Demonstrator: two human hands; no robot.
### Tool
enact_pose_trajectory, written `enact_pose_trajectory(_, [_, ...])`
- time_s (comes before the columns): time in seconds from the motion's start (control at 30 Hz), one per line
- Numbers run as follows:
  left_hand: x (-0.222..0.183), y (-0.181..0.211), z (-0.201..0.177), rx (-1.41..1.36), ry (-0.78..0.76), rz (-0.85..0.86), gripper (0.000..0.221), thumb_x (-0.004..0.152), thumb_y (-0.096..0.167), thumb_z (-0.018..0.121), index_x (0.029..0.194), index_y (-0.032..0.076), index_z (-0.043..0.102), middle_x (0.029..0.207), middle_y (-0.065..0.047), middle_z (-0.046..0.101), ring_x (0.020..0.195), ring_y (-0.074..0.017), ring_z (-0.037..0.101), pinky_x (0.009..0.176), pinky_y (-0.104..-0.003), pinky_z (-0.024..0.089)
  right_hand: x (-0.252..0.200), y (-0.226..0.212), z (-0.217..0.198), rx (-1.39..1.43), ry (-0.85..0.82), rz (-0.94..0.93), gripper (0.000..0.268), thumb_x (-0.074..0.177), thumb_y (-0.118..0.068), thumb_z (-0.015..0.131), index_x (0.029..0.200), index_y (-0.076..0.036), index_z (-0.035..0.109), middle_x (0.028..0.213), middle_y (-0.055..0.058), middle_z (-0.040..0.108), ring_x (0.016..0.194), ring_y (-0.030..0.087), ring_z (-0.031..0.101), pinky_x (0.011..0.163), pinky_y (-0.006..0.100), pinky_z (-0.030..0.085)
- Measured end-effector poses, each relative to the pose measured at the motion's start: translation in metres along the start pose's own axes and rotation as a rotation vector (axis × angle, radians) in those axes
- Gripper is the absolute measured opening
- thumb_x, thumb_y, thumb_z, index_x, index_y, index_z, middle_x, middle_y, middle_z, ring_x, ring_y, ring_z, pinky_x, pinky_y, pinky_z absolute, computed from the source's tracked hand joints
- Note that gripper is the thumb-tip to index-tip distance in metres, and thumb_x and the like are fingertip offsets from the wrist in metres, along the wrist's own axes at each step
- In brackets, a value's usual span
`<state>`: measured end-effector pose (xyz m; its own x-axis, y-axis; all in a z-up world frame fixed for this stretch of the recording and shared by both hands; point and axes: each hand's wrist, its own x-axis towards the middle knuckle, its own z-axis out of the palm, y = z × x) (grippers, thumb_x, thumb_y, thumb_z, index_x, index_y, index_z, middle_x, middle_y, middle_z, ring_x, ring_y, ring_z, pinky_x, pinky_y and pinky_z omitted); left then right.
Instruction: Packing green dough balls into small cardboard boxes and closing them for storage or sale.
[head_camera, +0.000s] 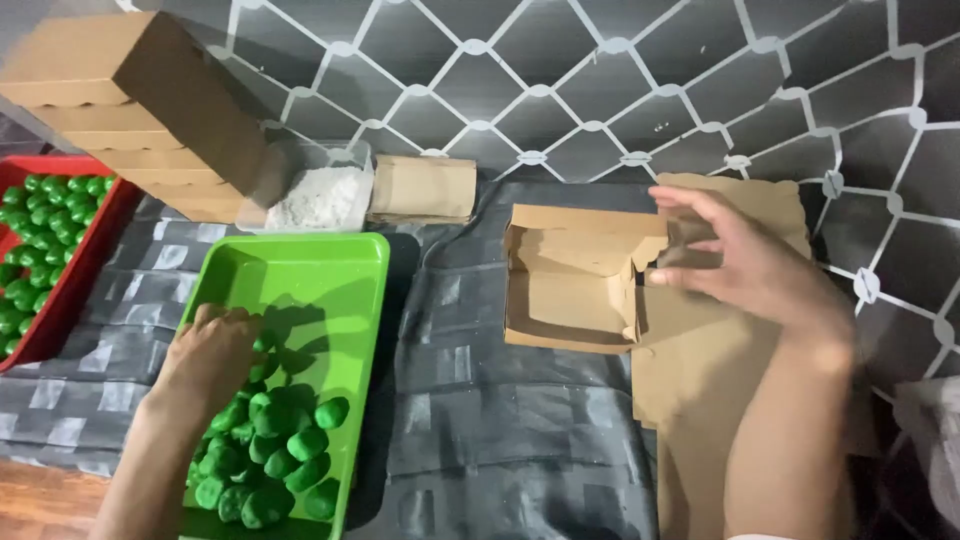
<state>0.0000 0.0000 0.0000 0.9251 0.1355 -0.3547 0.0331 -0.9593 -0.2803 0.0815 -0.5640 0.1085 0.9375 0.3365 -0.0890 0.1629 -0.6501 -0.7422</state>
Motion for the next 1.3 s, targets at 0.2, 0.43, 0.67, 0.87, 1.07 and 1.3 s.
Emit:
enact_pose_trajectory(0.2, [-0.003,0.016,-0.011,-0.077,-0.029,-0.006,0.041,0.096,-0.009,0.055,0.131,0.013,0.055,0.113,-0.009,0.07,0.111,-0.0255,0.065,0.085,-0.043,0.067,-0.026,-0.025,-0.009,0.055,0.081,-0.129,0.086,0.076,-0.018,0.073,0.152,-0.01,0.035,0.158,0.011,0.042,0.144,0.023,0.045,0.112,0.037,0.042])
enact_pose_trajectory(0.43, [0.012,0.023,-0.012,0.04,-0.016,0.004,0.028,0.1,-0.001,0.052,0.122,0.016,0.059,0.104,-0.005,0.074,0.111,-0.0223,0.066,0.077,-0.04,0.071,-0.043,-0.036,-0.011,0.064,0.187,-0.148,0.079,0.078,-0.018,0.073,0.15,-0.009,0.041,0.155,0.012,0.046,0.142,0.022,0.045,0.11,0.036,0.045])
enact_pose_trajectory(0.67, [-0.034,0.107,-0.098,-1.074,0.221,0.468,0.037,0.095,-0.002,0.054,0.131,0.004,0.063,0.125,-0.016,0.073,0.11,-0.0246,0.076,0.099,-0.035,0.063,-0.05,-0.05,0.008,0.077,0.327,-0.403,0.046,0.089,-0.012,0.067,0.132,-0.002,0.055,0.131,0.014,0.06,0.107,0.021,0.063,0.09,0.027,0.058])
enact_pose_trajectory(0.87, [-0.033,0.197,-0.105,-1.758,0.103,0.553,0.035,0.094,0.007,0.066,0.129,0.002,0.067,0.101,-0.011,0.077,0.087,-0.0131,0.071,0.079,-0.022,0.058,-0.031,-0.074,0.058,0.045,-0.002,-0.472,0.033,0.09,-0.008,0.068,0.123,-0.01,0.069,0.116,0.006,0.07,0.093,0.015,0.072,0.091,0.028,0.06])
enact_pose_trajectory(1.07, [-0.028,0.256,-0.104,-1.825,0.147,0.461,0.029,0.088,0.009,0.08,0.114,-0.003,0.075,0.091,-0.015,0.072,0.072,-0.016,0.068,0.066,-0.032,0.061,-0.012,-0.09,0.074,-0.031,-0.154,-0.291,0.029,0.092,-0.008,0.069,0.121,-0.009,0.072,0.116,0.012,0.07,0.107,0.031,0.07,0.094,0.043,0.059])
enact_pose_trajectory(1.3, [-0.019,0.251,-0.098,-1.188,0.425,0.537,0.016,0.091,0.023,0.078,0.094,0.007,0.076,0.077,-0.009,0.075,0.073,-0.0245,0.076,0.061,-0.03,0.061,0.012,-0.042,0.076,-0.08,-0.057,-0.04,0.024,0.099,-0.018,0.062,0.118,-0.008,0.073,0.064,0.005,0.069,0.07,0.022,0.073,0.073,0.037,0.059])
